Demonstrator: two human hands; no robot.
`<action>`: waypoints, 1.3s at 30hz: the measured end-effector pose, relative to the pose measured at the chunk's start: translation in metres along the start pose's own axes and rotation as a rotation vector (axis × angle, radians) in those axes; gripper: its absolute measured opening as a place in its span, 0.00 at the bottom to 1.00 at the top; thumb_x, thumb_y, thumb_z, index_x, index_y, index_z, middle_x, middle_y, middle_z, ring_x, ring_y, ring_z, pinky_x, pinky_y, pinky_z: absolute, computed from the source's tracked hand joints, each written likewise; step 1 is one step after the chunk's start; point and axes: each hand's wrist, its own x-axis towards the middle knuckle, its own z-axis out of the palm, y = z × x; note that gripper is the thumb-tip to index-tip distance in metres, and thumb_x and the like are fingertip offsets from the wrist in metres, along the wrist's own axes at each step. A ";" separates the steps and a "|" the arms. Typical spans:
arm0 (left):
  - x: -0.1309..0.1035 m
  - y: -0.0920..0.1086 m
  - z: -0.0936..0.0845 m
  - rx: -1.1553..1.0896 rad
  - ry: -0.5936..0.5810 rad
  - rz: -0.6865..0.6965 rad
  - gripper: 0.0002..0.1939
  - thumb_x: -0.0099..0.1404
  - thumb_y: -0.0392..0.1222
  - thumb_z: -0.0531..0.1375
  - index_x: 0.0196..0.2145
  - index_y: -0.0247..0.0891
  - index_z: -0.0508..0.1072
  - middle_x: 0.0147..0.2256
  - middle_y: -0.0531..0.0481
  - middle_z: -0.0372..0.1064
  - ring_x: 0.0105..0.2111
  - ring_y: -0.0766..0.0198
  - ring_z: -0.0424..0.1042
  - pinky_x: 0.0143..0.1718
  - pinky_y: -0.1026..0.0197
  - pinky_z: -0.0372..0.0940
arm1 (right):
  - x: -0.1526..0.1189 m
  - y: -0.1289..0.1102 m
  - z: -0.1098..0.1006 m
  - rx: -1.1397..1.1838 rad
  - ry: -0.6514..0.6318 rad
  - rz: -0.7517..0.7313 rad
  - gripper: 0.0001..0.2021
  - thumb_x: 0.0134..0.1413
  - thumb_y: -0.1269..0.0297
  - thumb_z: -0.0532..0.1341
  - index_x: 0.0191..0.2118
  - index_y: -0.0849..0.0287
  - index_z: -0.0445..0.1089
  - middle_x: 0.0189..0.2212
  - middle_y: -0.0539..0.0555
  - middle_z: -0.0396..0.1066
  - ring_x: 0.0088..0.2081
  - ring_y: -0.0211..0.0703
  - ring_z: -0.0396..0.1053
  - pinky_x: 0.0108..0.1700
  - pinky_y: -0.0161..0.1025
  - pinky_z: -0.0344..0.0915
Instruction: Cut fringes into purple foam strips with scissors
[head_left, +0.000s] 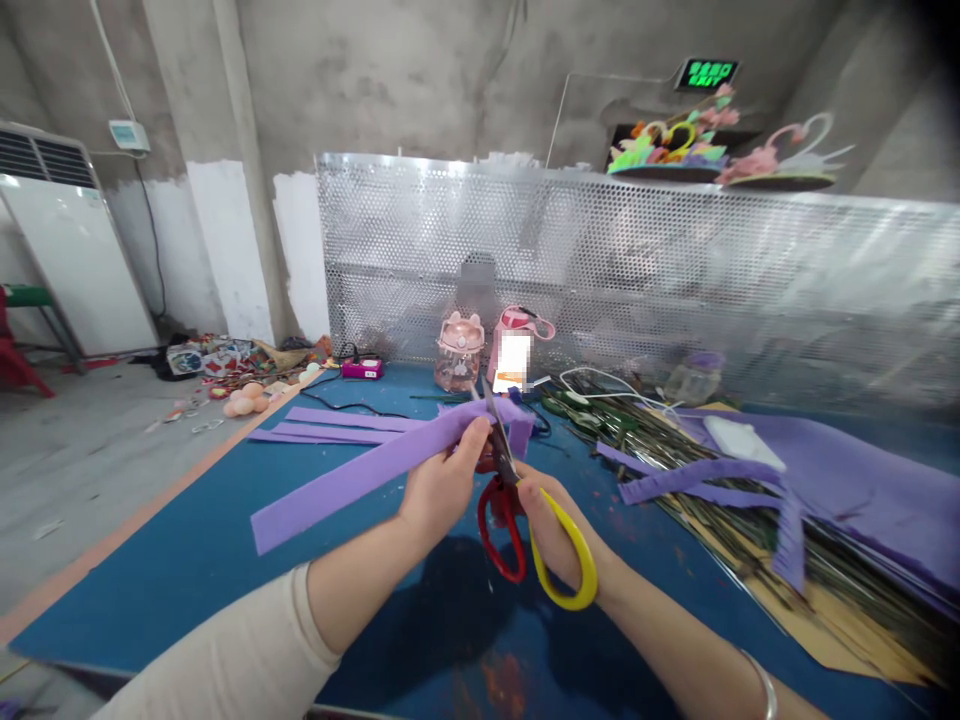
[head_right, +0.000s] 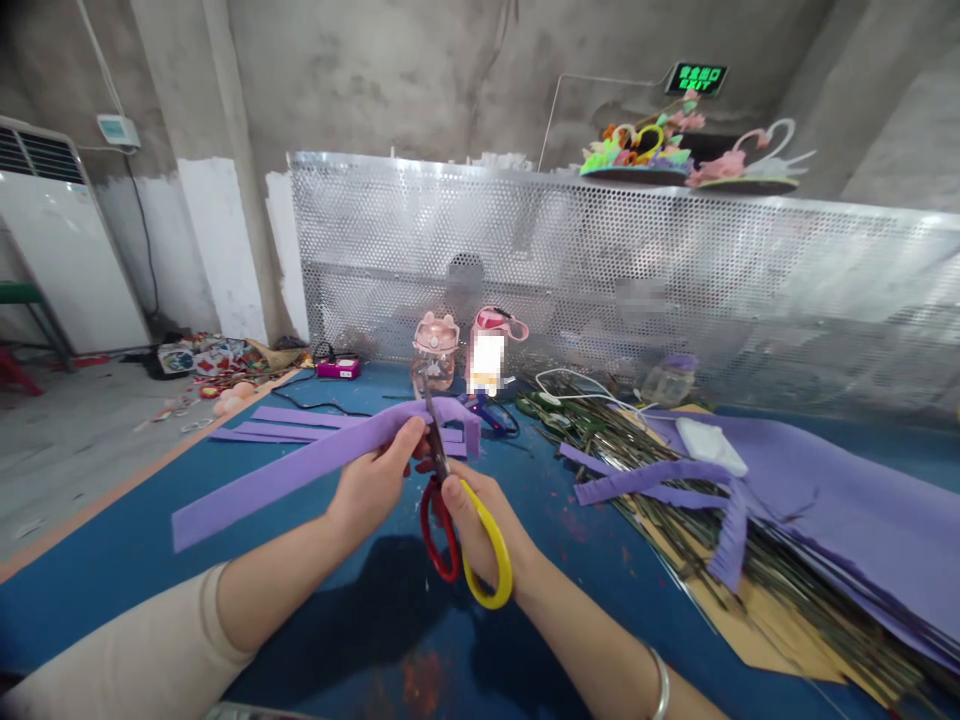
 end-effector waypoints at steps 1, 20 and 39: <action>0.000 0.000 0.000 -0.009 0.002 -0.006 0.17 0.60 0.52 0.54 0.28 0.37 0.75 0.27 0.50 0.73 0.30 0.63 0.72 0.30 0.64 0.64 | 0.001 -0.001 -0.001 -0.042 0.002 0.019 0.28 0.57 0.39 0.44 0.29 0.61 0.63 0.20 0.48 0.56 0.22 0.36 0.53 0.24 0.35 0.54; 0.018 -0.008 -0.008 -0.032 0.092 -0.083 0.23 0.57 0.58 0.55 0.32 0.33 0.75 0.27 0.46 0.72 0.26 0.65 0.67 0.25 0.65 0.60 | 0.001 -0.008 -0.016 0.341 -0.345 0.244 0.21 0.39 0.72 0.58 0.45 0.58 0.61 0.27 0.48 0.67 0.29 0.41 0.67 0.30 0.36 0.64; -0.040 -0.010 -0.002 -0.077 -0.558 -0.622 0.26 0.52 0.64 0.56 0.30 0.35 0.70 0.19 0.55 0.63 0.15 0.73 0.60 0.13 0.71 0.45 | -0.113 0.012 -0.034 0.110 0.627 0.221 0.29 0.45 0.54 0.66 0.53 0.52 0.59 0.32 0.49 0.63 0.31 0.39 0.65 0.37 0.39 0.67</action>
